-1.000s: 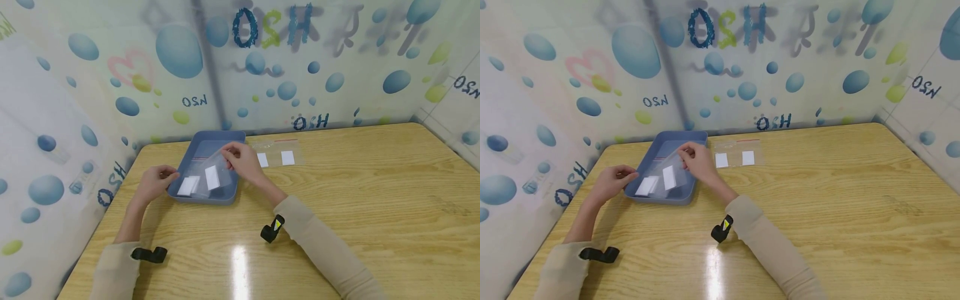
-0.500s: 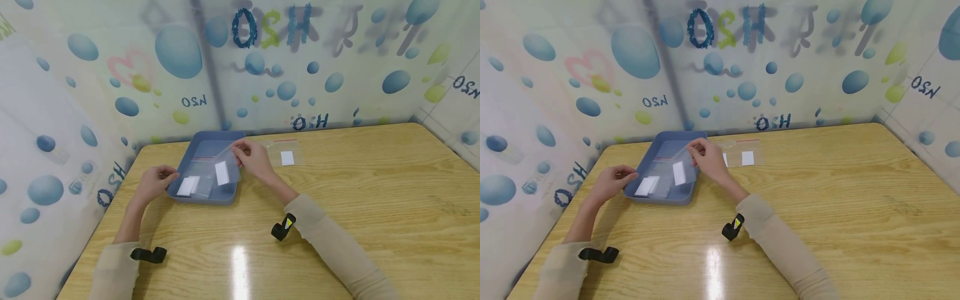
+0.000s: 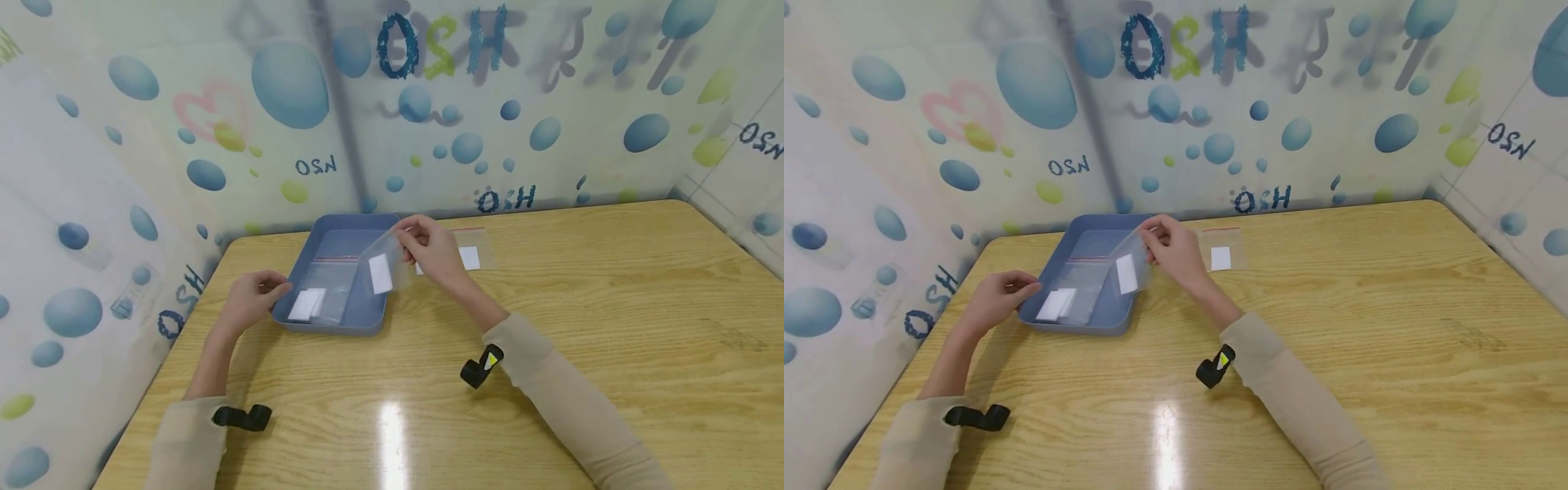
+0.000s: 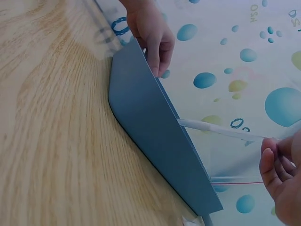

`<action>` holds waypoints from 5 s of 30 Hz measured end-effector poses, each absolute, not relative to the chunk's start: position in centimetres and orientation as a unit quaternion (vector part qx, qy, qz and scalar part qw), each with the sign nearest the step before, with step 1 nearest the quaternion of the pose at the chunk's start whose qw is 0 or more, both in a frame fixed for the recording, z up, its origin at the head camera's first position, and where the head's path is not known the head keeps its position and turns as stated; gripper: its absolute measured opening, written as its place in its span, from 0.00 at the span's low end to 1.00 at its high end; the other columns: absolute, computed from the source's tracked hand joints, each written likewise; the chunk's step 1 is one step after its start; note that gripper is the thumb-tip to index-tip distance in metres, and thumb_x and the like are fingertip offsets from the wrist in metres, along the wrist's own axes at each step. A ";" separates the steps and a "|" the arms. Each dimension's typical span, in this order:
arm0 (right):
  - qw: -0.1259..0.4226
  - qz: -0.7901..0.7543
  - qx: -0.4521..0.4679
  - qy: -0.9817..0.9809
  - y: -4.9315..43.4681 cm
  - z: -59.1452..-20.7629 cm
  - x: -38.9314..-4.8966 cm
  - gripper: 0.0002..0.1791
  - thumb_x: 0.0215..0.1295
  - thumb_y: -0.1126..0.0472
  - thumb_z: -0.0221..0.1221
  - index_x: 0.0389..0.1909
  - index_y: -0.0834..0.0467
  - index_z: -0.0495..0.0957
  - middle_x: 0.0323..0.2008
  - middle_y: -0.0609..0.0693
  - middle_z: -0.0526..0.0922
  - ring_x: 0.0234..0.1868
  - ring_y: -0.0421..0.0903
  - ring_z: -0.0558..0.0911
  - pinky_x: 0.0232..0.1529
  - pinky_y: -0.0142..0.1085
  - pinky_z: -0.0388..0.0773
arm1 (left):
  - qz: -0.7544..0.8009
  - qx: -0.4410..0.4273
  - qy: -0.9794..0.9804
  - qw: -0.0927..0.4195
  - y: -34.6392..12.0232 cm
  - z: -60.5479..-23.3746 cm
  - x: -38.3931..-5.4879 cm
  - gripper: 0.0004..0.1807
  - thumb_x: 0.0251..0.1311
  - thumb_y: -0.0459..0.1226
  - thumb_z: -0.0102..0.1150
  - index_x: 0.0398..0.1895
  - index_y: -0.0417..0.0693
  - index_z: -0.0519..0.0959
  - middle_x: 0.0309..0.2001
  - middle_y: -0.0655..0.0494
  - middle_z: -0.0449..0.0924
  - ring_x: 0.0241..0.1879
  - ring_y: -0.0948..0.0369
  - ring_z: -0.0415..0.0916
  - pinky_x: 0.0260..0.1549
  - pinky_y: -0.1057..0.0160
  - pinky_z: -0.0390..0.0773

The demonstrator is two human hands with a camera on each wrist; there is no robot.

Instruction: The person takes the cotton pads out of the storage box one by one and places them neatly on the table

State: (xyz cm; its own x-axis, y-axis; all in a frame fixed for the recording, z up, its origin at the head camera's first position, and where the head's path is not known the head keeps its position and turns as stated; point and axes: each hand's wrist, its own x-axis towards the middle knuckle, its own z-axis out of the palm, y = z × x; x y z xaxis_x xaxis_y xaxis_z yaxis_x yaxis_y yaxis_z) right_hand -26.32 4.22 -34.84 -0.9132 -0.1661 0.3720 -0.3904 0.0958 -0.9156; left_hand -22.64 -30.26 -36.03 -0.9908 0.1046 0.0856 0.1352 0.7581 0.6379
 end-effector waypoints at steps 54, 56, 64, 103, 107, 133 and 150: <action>0.146 0.676 0.143 -0.708 18.8 -36.1 -29.3 0.13 0.73 0.61 0.60 0.49 0.67 0.80 0.29 0.49 0.81 0.24 0.41 0.76 0.27 0.28 0.76 | -0.348 -0.063 -0.935 0.016 -30.4 -36.1 -22.6 0.18 0.73 0.41 0.59 0.51 0.33 0.81 0.43 0.39 0.84 0.32 0.57 0.79 0.29 0.63 0.79; 0.143 0.682 0.137 -0.704 19.2 -36.2 -29.3 0.13 0.73 0.61 0.60 0.49 0.67 0.80 0.29 0.49 0.82 0.24 0.41 0.76 0.27 0.28 0.75 | -0.349 -0.063 -0.935 0.016 -30.3 -36.1 -22.6 0.17 0.73 0.41 0.59 0.51 0.33 0.81 0.43 0.39 0.84 0.32 0.57 0.79 0.28 0.63 0.79; 0.119 0.694 0.127 -0.698 20.9 -36.7 -29.9 0.13 0.73 0.63 0.59 0.50 0.69 0.79 0.29 0.48 0.81 0.24 0.41 0.76 0.27 0.28 0.75 | -0.343 -0.064 -0.937 0.020 -30.3 -36.1 -22.6 0.17 0.72 0.40 0.59 0.50 0.32 0.81 0.42 0.40 0.84 0.31 0.57 0.79 0.28 0.63 0.79; 0.025 0.593 0.029 -0.804 27.1 -38.1 -30.2 0.25 0.78 0.54 0.54 0.61 0.72 0.70 0.32 0.37 0.81 0.31 0.37 0.76 0.34 0.25 0.77 | -0.339 -0.062 -0.939 0.022 -30.3 -36.2 -22.5 0.16 0.72 0.39 0.59 0.49 0.32 0.81 0.41 0.40 0.83 0.31 0.57 0.78 0.28 0.62 0.78; 0.023 0.566 0.018 -0.824 27.3 -38.1 -30.4 0.25 0.78 0.54 0.54 0.60 0.73 0.70 0.30 0.38 0.79 0.29 0.36 0.75 0.32 0.27 0.77 | -0.339 -0.062 -0.938 0.022 -30.3 -36.2 -22.5 0.16 0.72 0.40 0.59 0.49 0.32 0.81 0.41 0.40 0.84 0.31 0.57 0.78 0.28 0.62 0.78; 0.054 0.404 -0.040 -0.912 26.3 -38.5 -30.4 0.20 0.76 0.58 0.55 0.53 0.73 0.78 0.45 0.67 0.79 0.40 0.52 0.75 0.33 0.31 0.70 | -0.343 -0.057 -0.938 0.019 -30.3 -36.3 -22.5 0.17 0.72 0.41 0.59 0.50 0.33 0.81 0.42 0.40 0.83 0.31 0.57 0.78 0.28 0.62 0.78; 0.031 0.402 -0.038 -0.914 26.0 -38.7 -30.3 0.20 0.75 0.58 0.55 0.54 0.73 0.77 0.44 0.66 0.79 0.38 0.51 0.75 0.30 0.30 0.72 | -0.343 -0.057 -0.938 0.019 -30.3 -36.3 -22.5 0.17 0.72 0.41 0.59 0.50 0.33 0.81 0.42 0.40 0.84 0.31 0.57 0.78 0.28 0.62 0.78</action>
State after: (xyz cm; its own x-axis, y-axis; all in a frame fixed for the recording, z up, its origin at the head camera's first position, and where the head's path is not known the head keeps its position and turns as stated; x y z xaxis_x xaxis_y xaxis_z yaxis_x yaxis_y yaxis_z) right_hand -30.34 26.02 -38.67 -0.9951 0.0951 0.0258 0.0453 0.6738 -0.7375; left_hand -22.48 -30.34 -36.32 -0.9929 0.0930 0.0743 0.1190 0.7587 0.6405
